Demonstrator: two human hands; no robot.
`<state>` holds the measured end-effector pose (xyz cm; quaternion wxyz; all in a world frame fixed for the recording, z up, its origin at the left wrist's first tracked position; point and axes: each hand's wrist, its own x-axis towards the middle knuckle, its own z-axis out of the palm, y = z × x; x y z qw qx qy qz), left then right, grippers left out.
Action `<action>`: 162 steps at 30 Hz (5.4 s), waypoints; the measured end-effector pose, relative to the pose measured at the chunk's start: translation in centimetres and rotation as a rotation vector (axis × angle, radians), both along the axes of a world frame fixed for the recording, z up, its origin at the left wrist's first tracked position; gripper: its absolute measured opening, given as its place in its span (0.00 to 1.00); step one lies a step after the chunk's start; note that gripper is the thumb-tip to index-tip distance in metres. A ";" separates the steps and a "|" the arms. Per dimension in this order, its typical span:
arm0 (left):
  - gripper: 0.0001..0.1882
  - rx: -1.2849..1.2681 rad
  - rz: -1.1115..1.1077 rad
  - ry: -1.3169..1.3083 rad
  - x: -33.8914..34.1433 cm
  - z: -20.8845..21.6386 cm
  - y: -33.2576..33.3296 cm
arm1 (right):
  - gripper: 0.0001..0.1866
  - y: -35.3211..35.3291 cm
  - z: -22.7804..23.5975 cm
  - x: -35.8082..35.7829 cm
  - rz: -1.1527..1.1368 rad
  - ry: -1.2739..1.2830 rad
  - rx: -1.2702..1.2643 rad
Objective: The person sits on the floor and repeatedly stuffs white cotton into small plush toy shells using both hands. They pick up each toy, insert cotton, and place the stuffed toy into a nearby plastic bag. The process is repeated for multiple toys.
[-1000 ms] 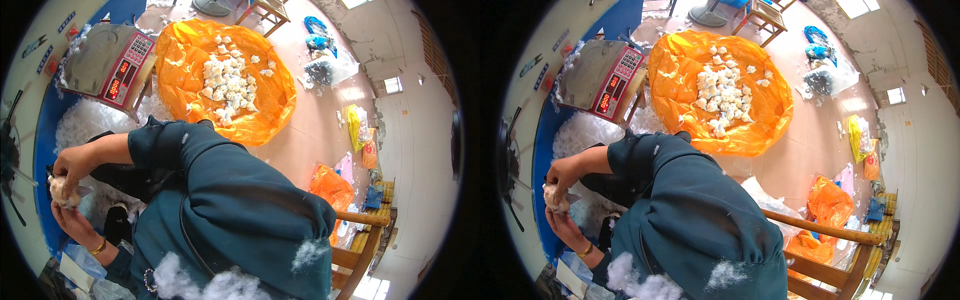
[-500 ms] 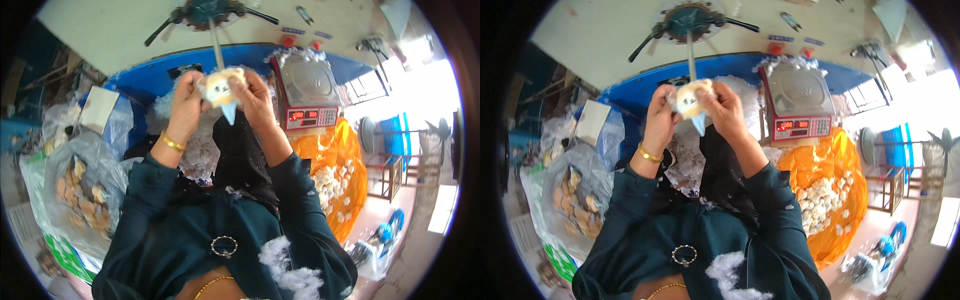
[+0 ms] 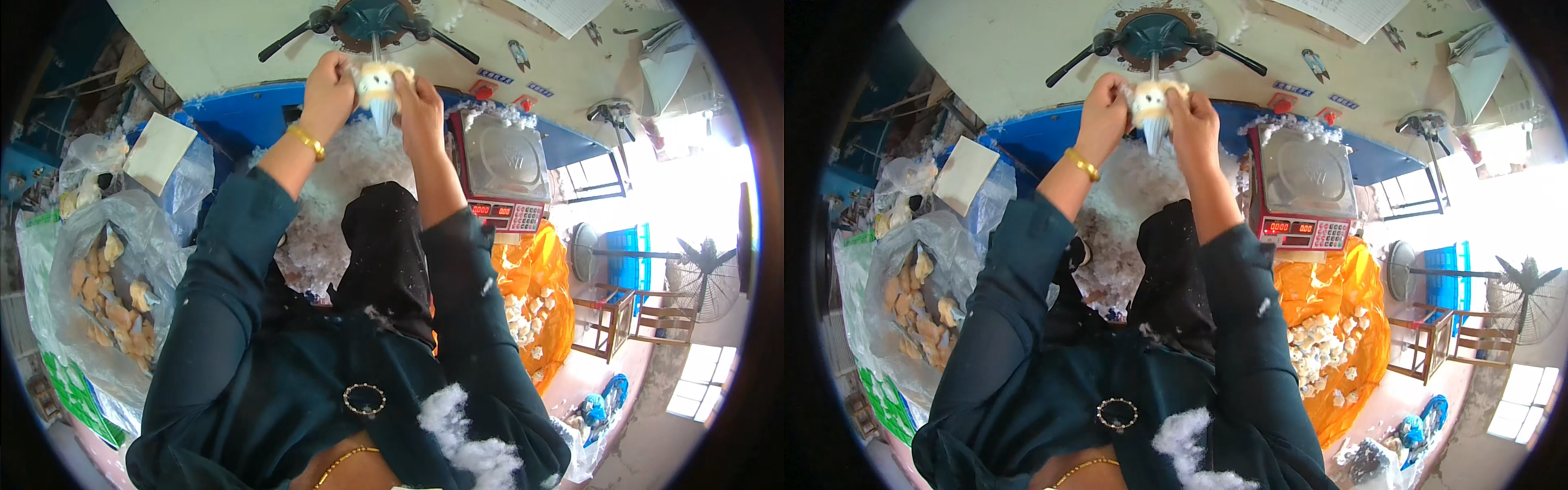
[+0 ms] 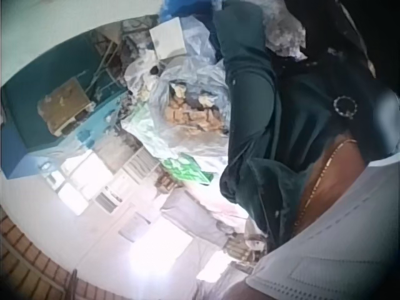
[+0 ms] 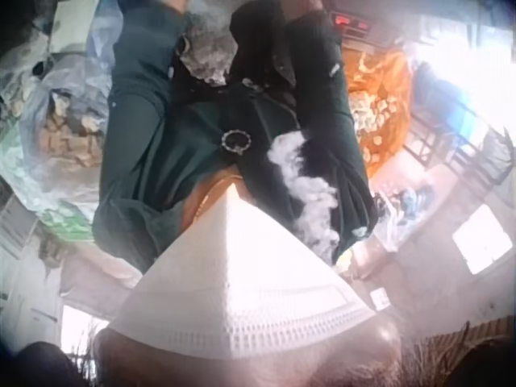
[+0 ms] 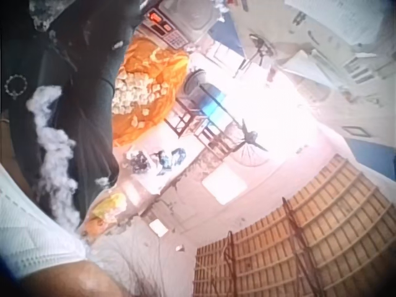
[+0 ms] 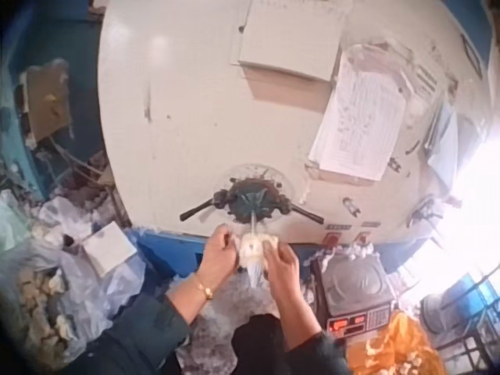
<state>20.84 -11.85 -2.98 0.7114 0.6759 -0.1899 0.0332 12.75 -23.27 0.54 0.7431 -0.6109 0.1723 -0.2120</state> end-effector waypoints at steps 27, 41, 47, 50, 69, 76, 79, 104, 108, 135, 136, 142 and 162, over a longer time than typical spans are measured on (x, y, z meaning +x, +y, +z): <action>0.12 0.312 0.103 -0.476 -8.0 3.3 2.6 | 0.05 -0.3 0.4 -6.6 0.067 -0.018 -0.293; 0.08 0.303 0.089 -0.535 -9.6 3.1 3.1 | 0.04 -1.3 -1.0 -5.8 -0.003 -0.166 -0.506; 0.10 0.284 -0.001 -0.374 -11.3 3.8 3.0 | 0.11 -4.2 -3.6 -8.0 0.033 -0.210 -0.467; 0.10 0.305 -0.029 -0.321 -11.1 2.9 4.0 | 0.09 -1.5 -0.7 -9.0 0.035 -0.117 -0.568; 0.22 0.960 0.983 0.608 -17.7 -9.5 45.9 | 0.11 -10.0 -3.2 -21.1 0.504 0.381 -1.146; 0.17 -0.575 -0.054 0.519 -15.1 1.0 24.1 | 0.15 8.0 -1.3 -10.6 0.802 0.029 -0.499; 0.16 -0.585 -0.292 0.593 -15.5 1.5 17.8 | 0.14 10.2 -0.6 -8.8 0.708 0.111 -0.019; 0.17 0.314 -0.109 -0.039 -1.8 2.5 1.5 | 0.12 -1.1 -0.2 2.1 -0.040 0.001 -0.281; 0.17 0.234 -0.137 -0.022 -4.1 2.4 2.7 | 0.10 0.1 -0.5 -1.4 -0.015 -0.042 -0.220; 0.07 0.390 0.014 -0.501 -7.2 1.7 3.7 | 0.06 0.0 0.6 -5.4 0.073 -0.088 0.210; 0.05 0.412 0.018 -0.514 -6.3 1.3 4.3 | 0.06 1.5 0.7 -5.7 0.068 -0.082 0.141; 0.07 0.392 0.034 -0.540 -10.1 3.1 3.1 | 0.07 -5.9 -5.3 -4.4 0.118 -0.236 0.154; 0.12 0.914 0.982 -0.189 -7.9 -3.3 35.2 | 0.06 -19.7 -3.6 -25.6 0.115 0.493 -0.935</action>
